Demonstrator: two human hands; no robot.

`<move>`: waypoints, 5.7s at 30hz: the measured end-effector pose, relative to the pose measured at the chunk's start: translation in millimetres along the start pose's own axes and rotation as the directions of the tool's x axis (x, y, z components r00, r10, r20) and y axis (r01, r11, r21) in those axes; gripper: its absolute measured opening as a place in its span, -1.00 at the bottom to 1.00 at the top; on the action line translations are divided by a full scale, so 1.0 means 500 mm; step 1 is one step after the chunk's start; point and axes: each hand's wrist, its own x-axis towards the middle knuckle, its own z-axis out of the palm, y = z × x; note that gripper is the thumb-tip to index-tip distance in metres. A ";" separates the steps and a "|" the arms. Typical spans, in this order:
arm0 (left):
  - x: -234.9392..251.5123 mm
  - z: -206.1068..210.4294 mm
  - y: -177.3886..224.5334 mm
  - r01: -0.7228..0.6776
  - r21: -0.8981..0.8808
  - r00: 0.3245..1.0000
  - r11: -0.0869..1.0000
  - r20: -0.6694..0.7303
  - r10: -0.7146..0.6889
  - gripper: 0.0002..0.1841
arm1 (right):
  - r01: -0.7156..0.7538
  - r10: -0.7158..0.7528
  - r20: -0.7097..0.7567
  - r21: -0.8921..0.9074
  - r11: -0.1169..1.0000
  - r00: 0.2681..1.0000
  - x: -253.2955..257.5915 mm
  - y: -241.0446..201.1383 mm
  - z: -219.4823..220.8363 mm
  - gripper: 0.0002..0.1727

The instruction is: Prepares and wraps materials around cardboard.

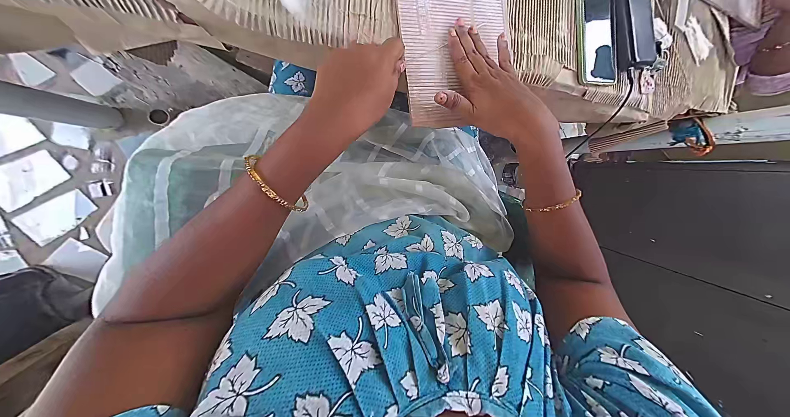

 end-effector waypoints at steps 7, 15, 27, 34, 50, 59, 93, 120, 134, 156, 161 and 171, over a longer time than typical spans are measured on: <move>-0.014 -0.012 0.006 0.020 0.084 0.996 0.996 -0.085 -0.013 -0.66 | -0.011 0.011 -0.003 0.053 0.999 1.000 -0.023 0.023 -0.052 0.11; 0.006 -0.026 0.005 0.048 0.118 0.995 0.992 -0.089 -0.037 -0.68 | -0.064 0.066 -0.037 0.056 0.996 0.997 0.108 0.038 -0.027 0.13; -0.028 0.016 -0.005 -0.016 -0.028 0.999 0.999 0.037 0.017 -0.67 | -0.048 0.047 -0.052 -0.011 0.999 0.998 -0.066 0.006 0.028 0.23; -0.061 0.011 -0.056 -0.103 -0.292 0.995 0.951 -0.025 0.100 -0.68 | 0.058 0.007 -0.279 0.225 0.973 0.960 -0.169 -0.012 0.003 0.14; -0.101 0.054 -0.219 -0.323 -0.776 0.928 0.542 -0.373 0.019 -0.71 | 0.267 0.325 -0.343 0.929 0.255 0.881 0.143 -0.238 -0.063 -0.82; -0.100 0.039 -0.228 -0.240 -0.825 0.942 0.512 -0.325 -0.082 -0.69 | 0.270 0.300 -0.354 0.919 0.288 0.886 0.207 -0.262 -0.088 -0.77; -0.120 0.028 -0.219 -0.128 -0.721 0.944 0.681 -0.300 -0.140 -0.69 | 0.015 0.045 -0.451 0.129 0.992 0.892 0.398 -0.277 -0.275 -0.68; -0.005 -0.040 -0.240 -0.091 -0.465 0.829 0.881 -0.526 -0.191 -0.65 | 0.096 0.018 -0.510 0.197 0.976 0.860 0.259 -0.266 0.017 -0.81; -0.004 -0.033 -0.245 -0.126 -0.437 0.801 0.890 -0.574 -0.169 -0.65 | 0.142 0.108 -0.424 0.516 0.845 0.899 0.176 -0.185 -0.014 -0.80; 0.093 0.022 0.012 -0.212 -0.246 0.948 0.946 -0.287 0.138 -0.67 | -0.184 0.408 -0.204 0.658 0.730 0.890 0.045 0.013 -0.036 -0.76; 0.100 0.031 0.036 -0.209 -0.255 0.954 0.944 -0.266 0.139 -0.75 | -0.196 0.348 -0.169 0.571 0.797 0.922 0.046 0.020 -0.051 -0.76; 0.107 0.044 0.045 -0.155 -0.226 0.955 0.962 -0.285 0.087 -0.77 | -0.122 0.297 -0.279 0.508 0.853 0.913 0.039 0.038 -0.024 -0.75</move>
